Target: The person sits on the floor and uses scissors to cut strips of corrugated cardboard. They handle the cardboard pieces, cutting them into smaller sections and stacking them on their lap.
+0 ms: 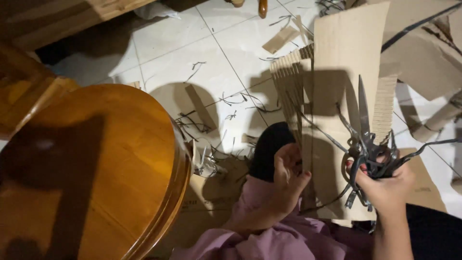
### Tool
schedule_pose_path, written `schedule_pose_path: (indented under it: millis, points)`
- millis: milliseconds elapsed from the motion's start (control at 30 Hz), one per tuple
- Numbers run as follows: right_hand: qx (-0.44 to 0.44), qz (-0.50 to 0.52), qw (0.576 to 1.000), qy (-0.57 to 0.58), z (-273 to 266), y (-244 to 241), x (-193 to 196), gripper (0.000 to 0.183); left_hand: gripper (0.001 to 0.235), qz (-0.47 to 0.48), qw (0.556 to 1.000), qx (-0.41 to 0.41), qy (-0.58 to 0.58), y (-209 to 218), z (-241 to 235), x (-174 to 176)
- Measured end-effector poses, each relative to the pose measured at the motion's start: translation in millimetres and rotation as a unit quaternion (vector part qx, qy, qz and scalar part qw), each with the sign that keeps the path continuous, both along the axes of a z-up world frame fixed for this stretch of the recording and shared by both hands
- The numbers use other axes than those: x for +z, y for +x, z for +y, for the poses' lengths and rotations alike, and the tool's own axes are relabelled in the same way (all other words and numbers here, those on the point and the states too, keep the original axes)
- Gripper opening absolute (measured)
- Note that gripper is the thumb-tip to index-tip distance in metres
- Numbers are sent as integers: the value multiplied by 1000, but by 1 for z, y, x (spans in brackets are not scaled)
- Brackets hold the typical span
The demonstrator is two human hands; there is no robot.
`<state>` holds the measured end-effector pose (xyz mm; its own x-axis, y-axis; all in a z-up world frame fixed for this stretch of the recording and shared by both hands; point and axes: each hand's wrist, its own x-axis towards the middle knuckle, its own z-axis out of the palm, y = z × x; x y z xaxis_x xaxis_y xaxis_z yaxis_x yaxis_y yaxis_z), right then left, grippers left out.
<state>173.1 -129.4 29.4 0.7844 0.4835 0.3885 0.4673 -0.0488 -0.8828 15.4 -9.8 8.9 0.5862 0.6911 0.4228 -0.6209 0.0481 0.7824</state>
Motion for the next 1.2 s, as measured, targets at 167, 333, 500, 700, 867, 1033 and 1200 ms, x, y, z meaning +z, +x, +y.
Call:
schedule_pose_path:
  millis: [167, 333, 500, 700, 867, 1033, 1200]
  points:
    - [32, -6, 999, -17, 8, 48, -59, 34, 75, 129, 991, 24, -22, 10, -9, -12]
    - [11, -31, 994, -104, 28, 71, -73, 24, 97, 289, 954, 82, -17, 35, -25, -14]
    - [96, 153, 983, -27, 25, 91, -82, 43, 82, 158, 959, 207, 113, 74, -38, -72]
    - [168, 228, 958, 43, 20, 88, -83, 27, 87, 187, 921, 315, 136, 89, -52, -120]
    - [149, 125, 979, -60, 26, 100, -133, 43, 75, 303, 920, 221, -110, 87, -65, -123]
    - [210, 132, 968, -35, 37, 48, -75, 44, 73, 187, 949, 249, -45, 44, -68, -125]
    - [183, 225, 956, -51, 41, 13, -43, 21, 81, 283, 919, 269, 49, 6, -49, -68]
